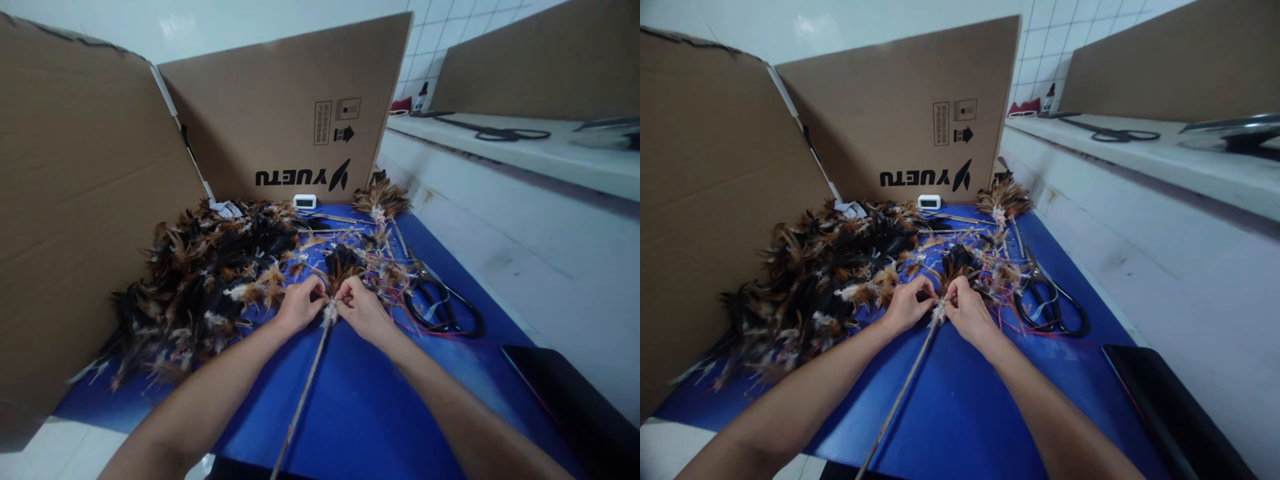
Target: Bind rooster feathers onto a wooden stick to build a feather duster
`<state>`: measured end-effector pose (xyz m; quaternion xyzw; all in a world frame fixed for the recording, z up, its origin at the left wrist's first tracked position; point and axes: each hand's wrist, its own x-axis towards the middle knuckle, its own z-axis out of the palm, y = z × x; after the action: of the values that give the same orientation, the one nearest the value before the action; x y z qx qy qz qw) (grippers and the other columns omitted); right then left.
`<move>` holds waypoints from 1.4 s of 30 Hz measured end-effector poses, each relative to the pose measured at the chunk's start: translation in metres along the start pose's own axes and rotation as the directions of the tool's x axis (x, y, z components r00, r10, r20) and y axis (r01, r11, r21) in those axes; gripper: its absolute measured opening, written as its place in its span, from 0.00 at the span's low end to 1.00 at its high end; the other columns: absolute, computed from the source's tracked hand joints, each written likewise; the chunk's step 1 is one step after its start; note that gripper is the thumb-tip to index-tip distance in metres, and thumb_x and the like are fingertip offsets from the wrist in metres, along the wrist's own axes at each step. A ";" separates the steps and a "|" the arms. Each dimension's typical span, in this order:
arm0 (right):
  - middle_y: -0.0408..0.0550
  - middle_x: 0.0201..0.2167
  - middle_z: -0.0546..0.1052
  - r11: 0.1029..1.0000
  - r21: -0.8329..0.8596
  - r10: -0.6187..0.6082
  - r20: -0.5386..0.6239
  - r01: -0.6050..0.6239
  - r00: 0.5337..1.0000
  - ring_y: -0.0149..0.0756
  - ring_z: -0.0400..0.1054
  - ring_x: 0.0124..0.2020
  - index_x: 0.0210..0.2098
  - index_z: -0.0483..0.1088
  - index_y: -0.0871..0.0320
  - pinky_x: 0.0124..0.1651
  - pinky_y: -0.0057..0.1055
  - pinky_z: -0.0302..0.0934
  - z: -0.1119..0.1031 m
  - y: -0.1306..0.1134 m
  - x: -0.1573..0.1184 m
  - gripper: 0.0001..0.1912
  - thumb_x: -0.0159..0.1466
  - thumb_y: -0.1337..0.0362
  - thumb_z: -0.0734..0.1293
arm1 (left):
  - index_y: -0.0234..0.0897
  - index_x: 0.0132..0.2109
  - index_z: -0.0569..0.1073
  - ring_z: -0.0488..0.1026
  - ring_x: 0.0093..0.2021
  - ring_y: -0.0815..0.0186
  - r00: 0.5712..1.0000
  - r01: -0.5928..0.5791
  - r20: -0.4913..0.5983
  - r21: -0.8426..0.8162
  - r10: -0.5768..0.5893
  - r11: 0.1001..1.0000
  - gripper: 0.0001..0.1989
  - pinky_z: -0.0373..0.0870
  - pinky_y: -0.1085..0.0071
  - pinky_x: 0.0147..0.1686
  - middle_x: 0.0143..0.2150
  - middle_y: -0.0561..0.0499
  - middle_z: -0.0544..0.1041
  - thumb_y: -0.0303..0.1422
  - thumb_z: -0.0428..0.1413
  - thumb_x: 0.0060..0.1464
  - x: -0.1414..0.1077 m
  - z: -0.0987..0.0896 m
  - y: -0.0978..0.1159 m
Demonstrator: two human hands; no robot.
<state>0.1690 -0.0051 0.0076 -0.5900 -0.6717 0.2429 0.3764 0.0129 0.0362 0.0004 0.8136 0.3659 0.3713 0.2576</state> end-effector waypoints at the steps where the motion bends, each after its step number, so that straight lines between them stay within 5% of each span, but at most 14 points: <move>1: 0.38 0.23 0.68 1.000 -0.009 0.002 0.000 -0.002 1.000 0.28 0.64 0.21 0.29 0.55 0.55 0.26 0.25 0.55 0.000 0.000 0.000 0.07 0.51 0.69 0.59 | 0.38 0.32 0.65 0.68 0.29 0.72 1.000 0.002 0.002 0.007 -0.002 1.000 0.05 0.63 0.77 0.33 0.27 0.57 0.71 0.26 0.54 0.45 0.000 0.000 0.000; 24: 0.39 0.23 0.65 0.994 -0.102 -0.038 0.032 0.041 0.999 0.28 0.60 0.22 0.29 0.56 0.55 0.26 0.25 0.52 0.001 -0.001 -0.003 0.05 0.52 0.69 0.58 | 0.37 0.35 0.65 0.68 0.32 0.71 0.997 0.041 0.067 -0.041 -0.038 0.998 0.11 0.63 0.76 0.35 0.30 0.55 0.71 0.21 0.50 0.42 -0.001 -0.002 -0.001; 29: 0.38 0.23 0.66 0.996 -0.063 -0.058 0.031 0.059 0.998 0.28 0.60 0.22 0.30 0.56 0.54 0.27 0.25 0.53 -0.001 0.000 -0.004 0.06 0.53 0.69 0.58 | 0.37 0.36 0.67 0.68 0.34 0.69 0.997 0.076 0.007 0.147 -0.078 0.986 0.07 0.63 0.74 0.36 0.33 0.52 0.71 0.27 0.47 0.48 -0.005 -0.008 0.016; 35: 0.39 0.27 0.67 0.995 0.025 -0.101 0.020 0.101 0.995 0.28 0.63 0.25 0.32 0.57 0.54 0.31 0.26 0.57 -0.001 0.002 -0.004 0.08 0.52 0.70 0.58 | 0.37 0.40 0.66 0.70 0.34 0.62 0.954 0.186 0.127 0.458 -0.271 0.869 0.17 0.63 0.70 0.32 0.35 0.47 0.73 0.43 0.50 0.47 -0.018 -0.006 0.042; 42: 0.42 0.31 0.68 0.984 0.083 -0.150 -0.100 0.158 0.984 0.28 0.65 0.28 0.35 0.60 0.55 0.33 0.27 0.60 -0.006 -0.003 -0.003 0.08 0.54 0.68 0.59 | 0.35 0.38 0.69 0.71 0.36 0.59 0.933 0.161 0.146 0.647 -0.329 0.745 0.13 0.63 0.68 0.33 0.36 0.42 0.74 0.37 0.47 0.49 -0.028 -0.002 0.048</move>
<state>0.1724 -0.0093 0.0130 -0.5293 -0.6855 0.2155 0.4512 0.0183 -0.0144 0.0229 0.8368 0.5370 0.0853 0.0640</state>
